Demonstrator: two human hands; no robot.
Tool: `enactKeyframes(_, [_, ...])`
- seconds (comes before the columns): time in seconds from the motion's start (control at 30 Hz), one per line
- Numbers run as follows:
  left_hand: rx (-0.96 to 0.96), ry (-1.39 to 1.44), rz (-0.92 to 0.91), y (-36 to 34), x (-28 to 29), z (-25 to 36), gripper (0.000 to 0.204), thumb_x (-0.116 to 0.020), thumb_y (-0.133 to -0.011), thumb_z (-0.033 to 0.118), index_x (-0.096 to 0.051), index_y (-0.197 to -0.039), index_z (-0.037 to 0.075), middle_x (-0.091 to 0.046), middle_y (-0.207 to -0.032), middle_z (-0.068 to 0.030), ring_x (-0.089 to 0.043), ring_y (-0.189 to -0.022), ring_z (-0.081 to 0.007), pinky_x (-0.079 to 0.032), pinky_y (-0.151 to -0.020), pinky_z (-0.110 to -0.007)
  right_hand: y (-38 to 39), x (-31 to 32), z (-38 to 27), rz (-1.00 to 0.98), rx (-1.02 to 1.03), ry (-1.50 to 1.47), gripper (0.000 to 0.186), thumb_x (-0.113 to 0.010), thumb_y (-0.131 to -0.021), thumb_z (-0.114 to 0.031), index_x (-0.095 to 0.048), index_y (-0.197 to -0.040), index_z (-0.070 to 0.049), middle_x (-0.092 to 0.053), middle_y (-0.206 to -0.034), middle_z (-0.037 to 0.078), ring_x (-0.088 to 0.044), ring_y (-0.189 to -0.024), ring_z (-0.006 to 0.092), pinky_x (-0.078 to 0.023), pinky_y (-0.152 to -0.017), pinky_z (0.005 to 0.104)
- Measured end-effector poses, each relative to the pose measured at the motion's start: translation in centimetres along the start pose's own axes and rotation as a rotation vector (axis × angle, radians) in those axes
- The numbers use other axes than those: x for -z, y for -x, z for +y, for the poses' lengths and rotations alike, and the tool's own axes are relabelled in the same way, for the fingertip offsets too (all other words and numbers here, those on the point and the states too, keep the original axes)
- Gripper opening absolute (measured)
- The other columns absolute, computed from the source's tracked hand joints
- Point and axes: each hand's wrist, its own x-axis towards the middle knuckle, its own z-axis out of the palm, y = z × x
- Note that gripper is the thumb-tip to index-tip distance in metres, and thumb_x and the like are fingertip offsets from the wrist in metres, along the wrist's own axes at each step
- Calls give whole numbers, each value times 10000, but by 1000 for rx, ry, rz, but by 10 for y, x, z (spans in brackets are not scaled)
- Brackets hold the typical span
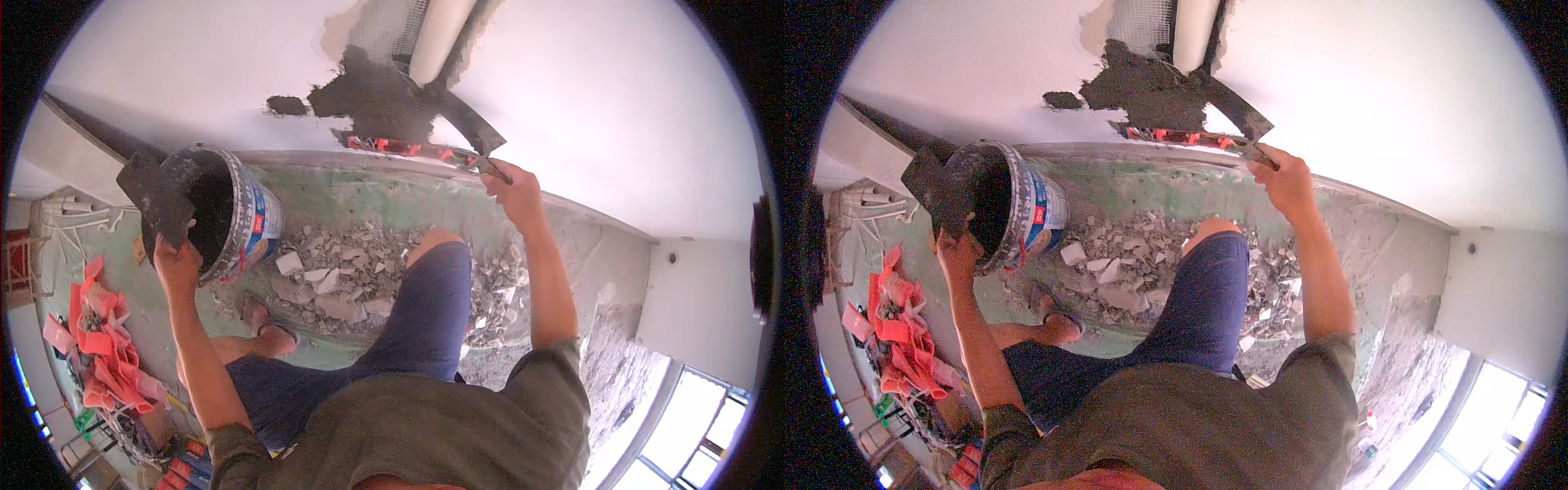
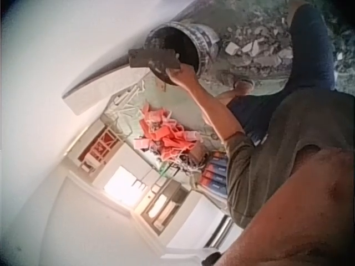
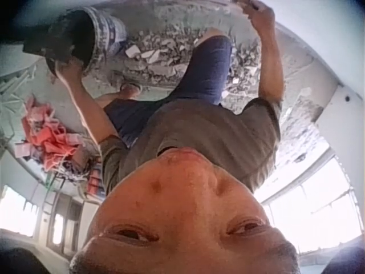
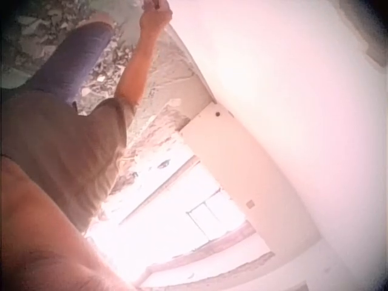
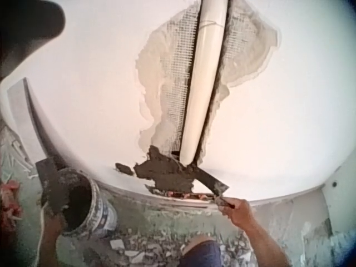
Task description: Applying mortar to a wall gap around a pipe and wire mesh using a trowel.
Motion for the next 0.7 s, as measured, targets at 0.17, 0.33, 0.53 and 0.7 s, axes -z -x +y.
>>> enactKeyframes(0.17, [30, 64, -37, 0, -8, 3, 212, -486, -861, 7, -637, -1009, 9, -671, -974, -69, -605, -895, -162, -437, -800, -260, 10, 8, -3, 70, -14, 25, 354, -678, -801, -173, -647, -1121, -25, -647, -740, 74, -576, -640, 110, -458, -578, 278])
enactKeyframes(0.33, [-21, -26, -26, 7, 0, 15, 228, -481, -859, -3, -622, -1037, 11, -672, -972, -68, -605, -900, -159, -439, -813, -265, 37, 19, -7, 91, 59, 280, 366, -675, -805, -184, -634, -1130, -21, -669, -793, 100, -597, -663, 158, -473, -621, 308])
enactKeyframes(0.53, [228, 151, -179, 4, -8, 24, 227, -473, -874, 1, -623, -1043, 29, -672, -974, -72, -608, -904, -178, -439, -834, -283, 2, 18, -10, 39, 362, 585, 321, -649, -825, -226, -638, -1104, -66, -658, -946, 181, -641, -878, 328, -474, -763, 417])
enactKeyframes(0.7, [-196, 31, -34, 13, -16, 16, 176, -521, -905, 48, -614, -1054, 31, -576, -642, -13, -503, -504, -89, -357, -446, -238, 6, 15, -17, 60, 114, 288, 352, -677, -798, -204, -649, -1103, -31, -656, -758, 111, -600, -659, 171, -471, -634, 313])
